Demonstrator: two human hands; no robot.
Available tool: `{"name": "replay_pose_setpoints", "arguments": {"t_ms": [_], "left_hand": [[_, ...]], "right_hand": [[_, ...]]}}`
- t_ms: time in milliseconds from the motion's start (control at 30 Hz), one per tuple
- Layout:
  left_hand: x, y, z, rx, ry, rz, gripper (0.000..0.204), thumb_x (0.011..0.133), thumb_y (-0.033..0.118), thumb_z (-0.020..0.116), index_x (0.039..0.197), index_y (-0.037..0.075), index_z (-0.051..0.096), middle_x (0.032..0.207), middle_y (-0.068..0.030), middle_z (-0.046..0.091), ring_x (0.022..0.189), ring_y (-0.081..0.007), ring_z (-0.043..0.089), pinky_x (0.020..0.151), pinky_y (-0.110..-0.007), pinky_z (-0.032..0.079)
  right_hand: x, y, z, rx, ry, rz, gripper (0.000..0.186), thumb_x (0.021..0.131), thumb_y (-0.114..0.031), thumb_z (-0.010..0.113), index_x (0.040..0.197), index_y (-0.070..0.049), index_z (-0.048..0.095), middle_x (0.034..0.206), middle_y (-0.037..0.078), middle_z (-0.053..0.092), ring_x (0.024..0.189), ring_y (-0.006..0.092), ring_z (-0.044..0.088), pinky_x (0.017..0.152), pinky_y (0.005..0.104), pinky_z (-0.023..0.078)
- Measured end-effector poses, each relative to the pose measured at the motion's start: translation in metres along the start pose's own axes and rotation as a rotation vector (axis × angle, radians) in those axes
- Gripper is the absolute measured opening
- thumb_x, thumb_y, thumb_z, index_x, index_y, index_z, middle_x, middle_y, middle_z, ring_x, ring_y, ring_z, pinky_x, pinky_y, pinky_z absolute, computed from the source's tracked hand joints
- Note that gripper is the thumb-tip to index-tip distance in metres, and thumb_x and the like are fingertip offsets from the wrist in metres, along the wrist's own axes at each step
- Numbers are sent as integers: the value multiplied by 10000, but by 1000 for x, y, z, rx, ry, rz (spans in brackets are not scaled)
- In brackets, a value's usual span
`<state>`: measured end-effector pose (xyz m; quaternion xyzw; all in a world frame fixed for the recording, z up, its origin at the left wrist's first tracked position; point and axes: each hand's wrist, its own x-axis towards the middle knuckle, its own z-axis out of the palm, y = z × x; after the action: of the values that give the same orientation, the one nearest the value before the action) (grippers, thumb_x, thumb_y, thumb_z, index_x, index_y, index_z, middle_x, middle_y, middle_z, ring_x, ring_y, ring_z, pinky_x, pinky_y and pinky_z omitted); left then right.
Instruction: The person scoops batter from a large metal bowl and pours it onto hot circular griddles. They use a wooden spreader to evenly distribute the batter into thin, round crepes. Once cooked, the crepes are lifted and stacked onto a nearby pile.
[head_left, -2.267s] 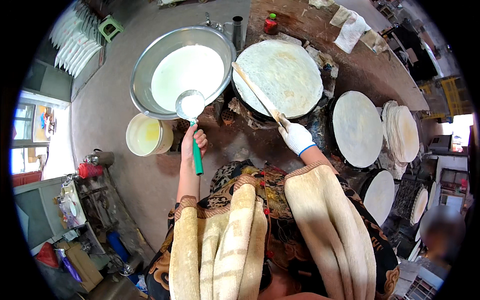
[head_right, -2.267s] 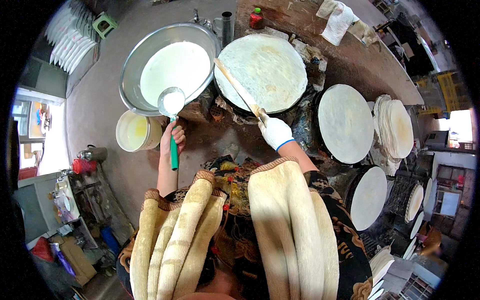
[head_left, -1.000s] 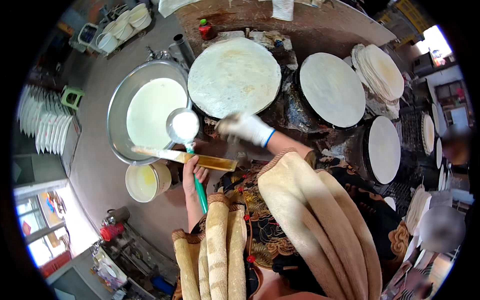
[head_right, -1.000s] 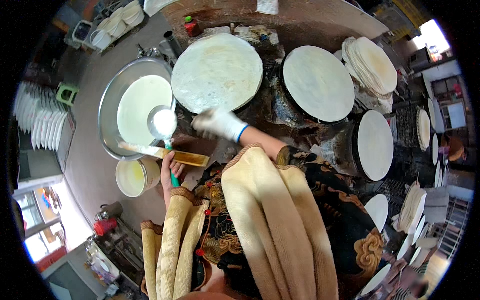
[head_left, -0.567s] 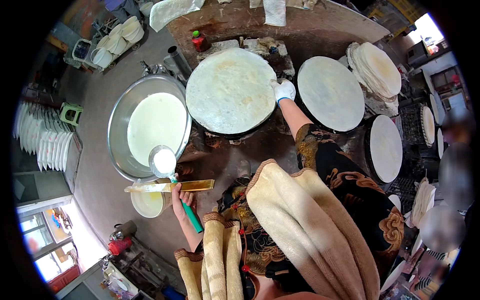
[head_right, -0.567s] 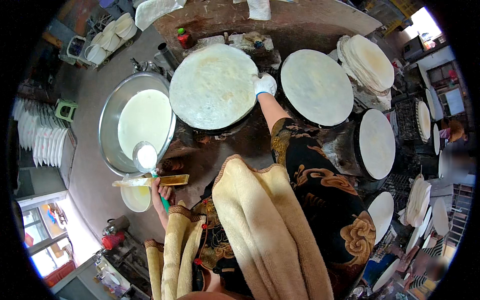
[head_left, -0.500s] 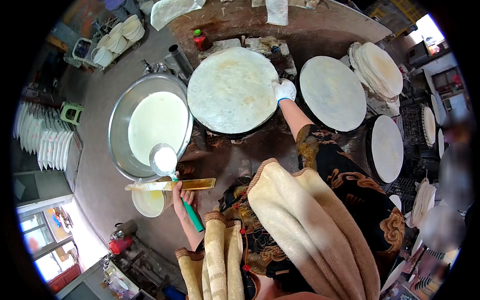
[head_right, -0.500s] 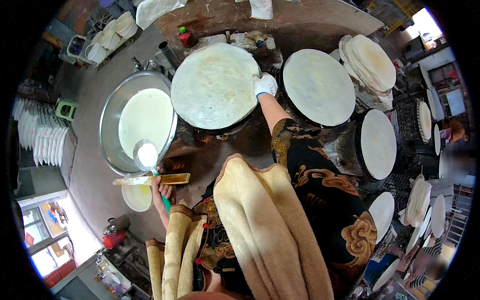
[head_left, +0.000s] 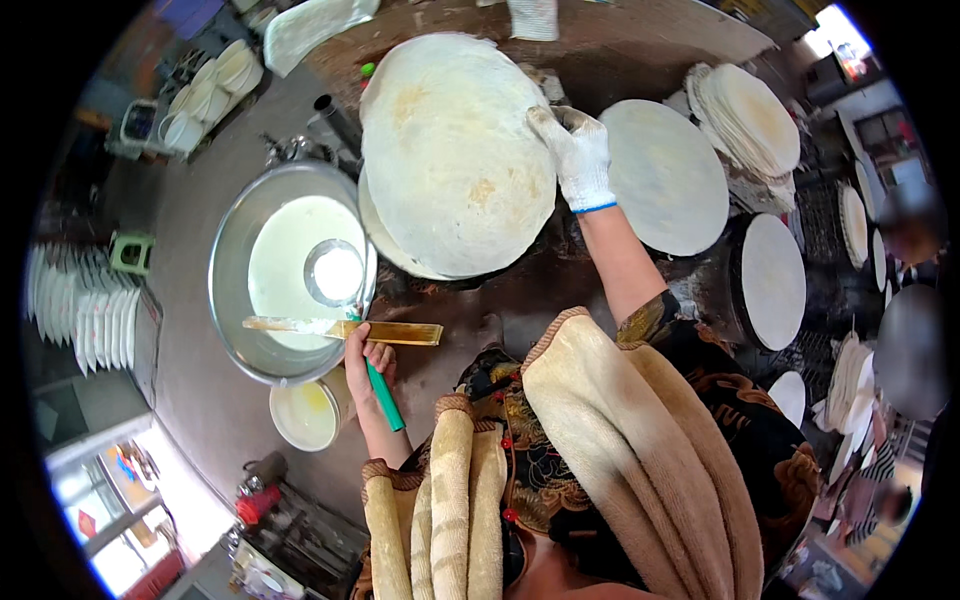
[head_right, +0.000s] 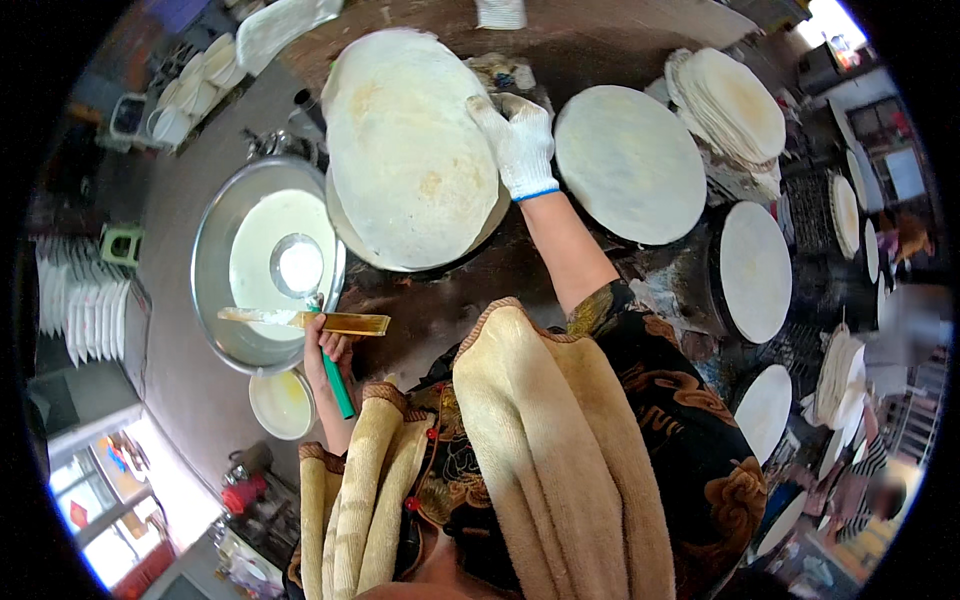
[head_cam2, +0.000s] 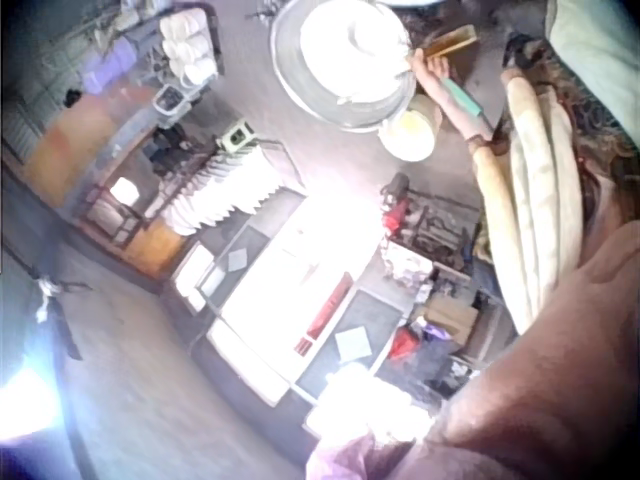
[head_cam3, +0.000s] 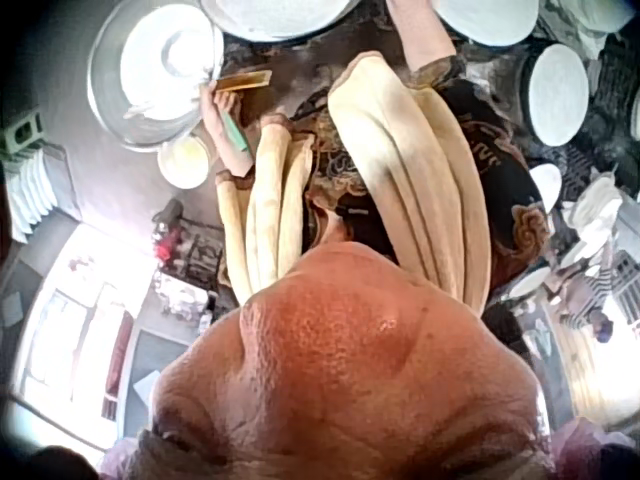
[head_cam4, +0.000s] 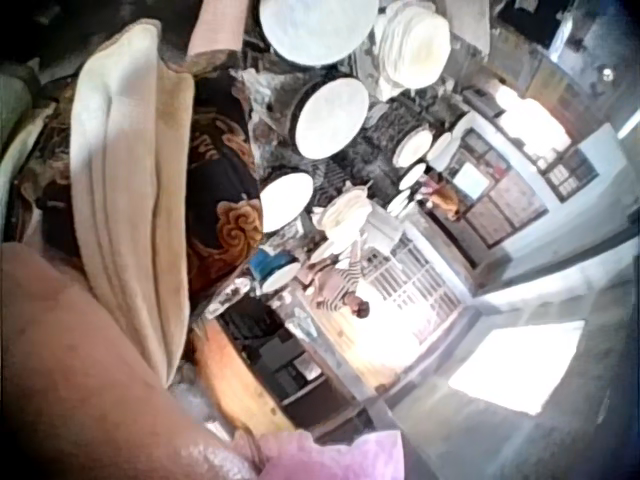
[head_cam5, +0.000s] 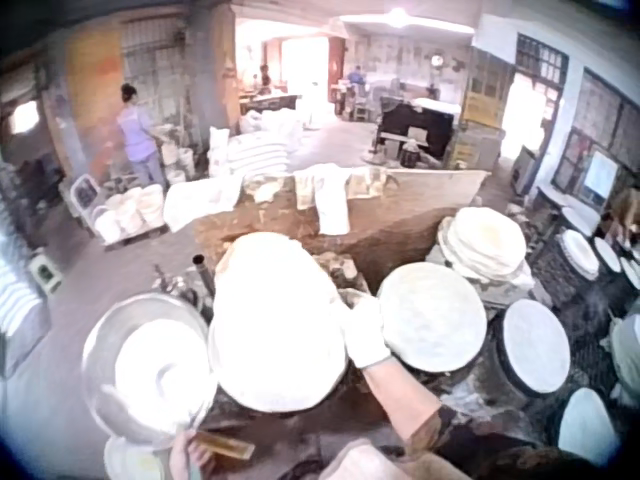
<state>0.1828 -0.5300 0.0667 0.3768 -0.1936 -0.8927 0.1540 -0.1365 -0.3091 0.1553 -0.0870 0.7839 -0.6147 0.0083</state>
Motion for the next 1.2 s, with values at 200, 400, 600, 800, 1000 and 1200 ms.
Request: {"name": "replay_pose_setpoints", "arguments": {"t_ms": [200,400,600,800,1000,1200], "left_hand": [[23,-16,39,9,-69,-56,313,956,188,507,659,145,420,494,62,382,352,-54,335,311,-197,330],[28,-83,107,21,-105,-17,315,949,153,516,646,126,436,499,41,428,339,-74,390,282,-198,344],[33,-136,161,91,-56,-5,289,931,155,554,669,127,438,472,51,401,338,-62,359,291,-188,332],[29,-157,200,134,-82,-12,277,932,155,550,680,128,438,465,53,395,335,-62,364,293,-191,339],[21,-161,193,233,42,50,314,910,194,575,636,140,432,458,53,396,314,-71,348,291,-198,334],[8,-164,177,255,117,111,222,929,202,560,741,95,515,502,44,422,358,-57,375,298,-199,344]], "right_hand": [[78,47,-129,61,78,153,378,737,-203,772,961,83,668,888,111,676,793,160,611,726,311,496],[167,46,-422,-368,240,-44,448,721,-323,763,964,47,690,905,130,694,793,170,631,754,318,511],[223,-33,-529,-1247,319,-515,370,814,-418,594,1011,-127,708,1000,107,676,963,318,630,843,402,498],[258,89,-524,-1714,335,-561,253,887,-343,509,1023,-186,653,983,61,622,946,251,586,809,402,498],[244,246,-499,-1648,265,-221,229,854,-204,479,1023,-152,625,1043,38,614,1037,209,560,844,379,452],[223,268,-489,-1597,315,-57,267,848,-182,477,1077,-153,613,1113,60,589,1104,231,526,893,407,404]]}}
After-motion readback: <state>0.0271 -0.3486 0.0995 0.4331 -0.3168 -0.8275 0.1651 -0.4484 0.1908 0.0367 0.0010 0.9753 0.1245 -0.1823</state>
